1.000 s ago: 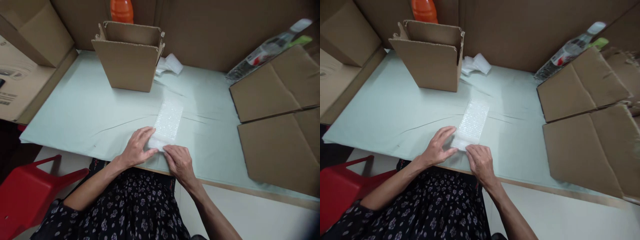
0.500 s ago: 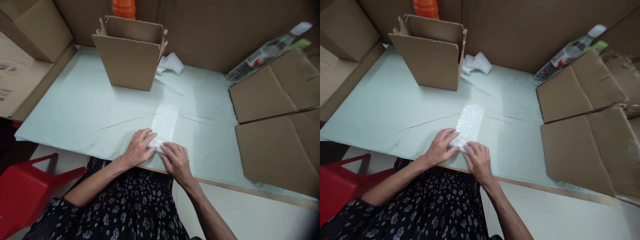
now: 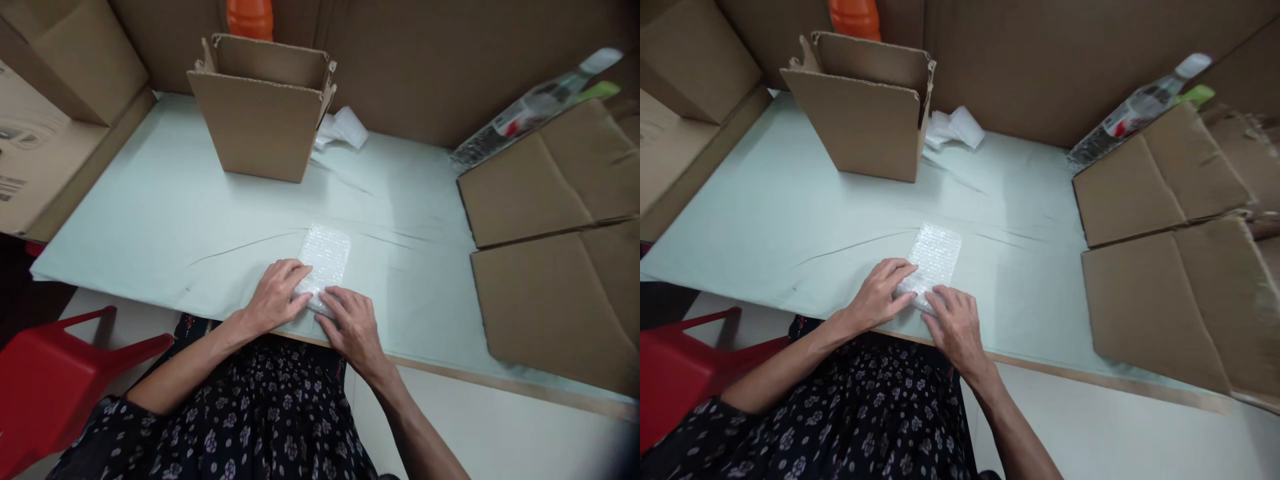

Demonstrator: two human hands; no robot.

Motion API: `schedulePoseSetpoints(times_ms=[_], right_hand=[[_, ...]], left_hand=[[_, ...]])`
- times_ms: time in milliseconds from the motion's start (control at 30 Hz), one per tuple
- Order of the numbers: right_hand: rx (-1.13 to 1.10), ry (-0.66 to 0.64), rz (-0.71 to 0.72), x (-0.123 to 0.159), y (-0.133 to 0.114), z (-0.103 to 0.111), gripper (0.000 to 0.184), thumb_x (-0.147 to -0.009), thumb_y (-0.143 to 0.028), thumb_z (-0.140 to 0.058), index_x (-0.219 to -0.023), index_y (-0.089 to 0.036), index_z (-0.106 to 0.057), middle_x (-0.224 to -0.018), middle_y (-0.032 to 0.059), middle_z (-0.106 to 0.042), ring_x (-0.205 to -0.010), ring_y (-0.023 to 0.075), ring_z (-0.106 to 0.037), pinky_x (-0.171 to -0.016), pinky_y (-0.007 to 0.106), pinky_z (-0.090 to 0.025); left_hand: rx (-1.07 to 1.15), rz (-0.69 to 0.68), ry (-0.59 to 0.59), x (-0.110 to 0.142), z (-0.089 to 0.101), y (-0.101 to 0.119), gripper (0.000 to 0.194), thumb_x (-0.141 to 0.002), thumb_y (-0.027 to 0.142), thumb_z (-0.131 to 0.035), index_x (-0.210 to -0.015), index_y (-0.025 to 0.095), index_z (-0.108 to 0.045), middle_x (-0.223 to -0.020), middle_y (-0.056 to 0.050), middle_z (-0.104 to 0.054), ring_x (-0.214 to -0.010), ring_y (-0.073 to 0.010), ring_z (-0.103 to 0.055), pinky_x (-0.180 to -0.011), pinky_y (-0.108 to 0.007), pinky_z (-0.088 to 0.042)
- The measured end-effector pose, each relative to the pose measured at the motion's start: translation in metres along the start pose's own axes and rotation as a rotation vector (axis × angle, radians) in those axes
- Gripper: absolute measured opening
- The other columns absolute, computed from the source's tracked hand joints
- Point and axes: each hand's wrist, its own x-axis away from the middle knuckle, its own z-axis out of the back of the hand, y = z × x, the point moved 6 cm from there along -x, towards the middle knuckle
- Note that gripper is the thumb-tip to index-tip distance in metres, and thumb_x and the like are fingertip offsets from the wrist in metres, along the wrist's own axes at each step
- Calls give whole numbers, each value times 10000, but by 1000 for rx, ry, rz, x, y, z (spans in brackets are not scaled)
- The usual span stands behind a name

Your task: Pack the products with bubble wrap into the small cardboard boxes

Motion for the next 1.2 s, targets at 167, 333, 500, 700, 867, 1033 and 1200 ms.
schedulePoseSetpoints(times_ms=[167, 333, 500, 700, 867, 1033, 1200], right_hand=[[-230, -76, -115, -1, 5, 0, 229, -1016, -268, -557, -1204, -212, -675, -1047, 66, -775, -882, 210, -706, -787, 350, -543], [-95, 18, -90, -2, -1, 9, 252, -1009, -307, -563, -1209, -194, -666, -1174, 126, -719, -1060, 266, -673, -869, 409, -518], [18, -41, -15, -8, -6, -3, 241, -980, -271, -602, -1195, -199, -684, -1177, 129, -722, -1049, 282, -661, -868, 427, -493], [-370, 28, -387, -18, 19, -13, 268, -969, -333, -580, -1160, -206, -720, -1097, 86, -772, -938, 240, -715, -826, 371, -558], [-704, -52, -569, -15, 9, -22, 293, -936, -416, -611, -1107, -207, -726, -1028, 58, -773, -856, 211, -712, -769, 324, -572], [-807, -1, -632, -9, 8, -17, 302, -939, -443, -622, -1123, -216, -699, -992, 54, -757, -839, 201, -686, -756, 324, -565], [-629, 55, -495, -14, 10, -8, 223, -918, -400, -644, -1036, -223, -711, -1050, 74, -731, -970, 234, -676, -831, 370, -563]], left_hand=[[113, -78, -75, 20, 7, 9, 477, -911, 142, -574, -1384, 159, -514, -1123, -98, -697, -1026, -243, -611, -932, -431, -511], [-35, 39, -29, 19, 4, 2, 415, -936, 198, -562, -1344, 125, -545, -1074, -120, -697, -965, -266, -607, -877, -445, -525], [-2, 176, 38, 7, 1, -10, 411, -931, 238, -563, -1332, 146, -565, -1131, -135, -657, -1041, -281, -613, -924, -472, -523], [749, 593, 197, 28, 1, -23, 712, -862, 305, -678, -1491, 192, -363, -1383, -174, -530, -1163, -250, -612, -982, -424, -523], [1310, 807, 324, 34, -8, -19, 969, -737, 272, -812, -1533, 216, -263, -1379, -152, -529, -1201, -244, -600, -1080, -423, -459], [1523, 935, 335, 31, -15, -14, 912, -679, 215, -854, -1463, 231, -388, -1151, -74, -639, -1069, -208, -637, -1039, -402, -471], [1603, 946, 307, 29, -22, -13, 764, -625, 223, -886, -1304, 199, -538, -1121, -61, -660, -1050, -203, -619, -949, -334, -489]])
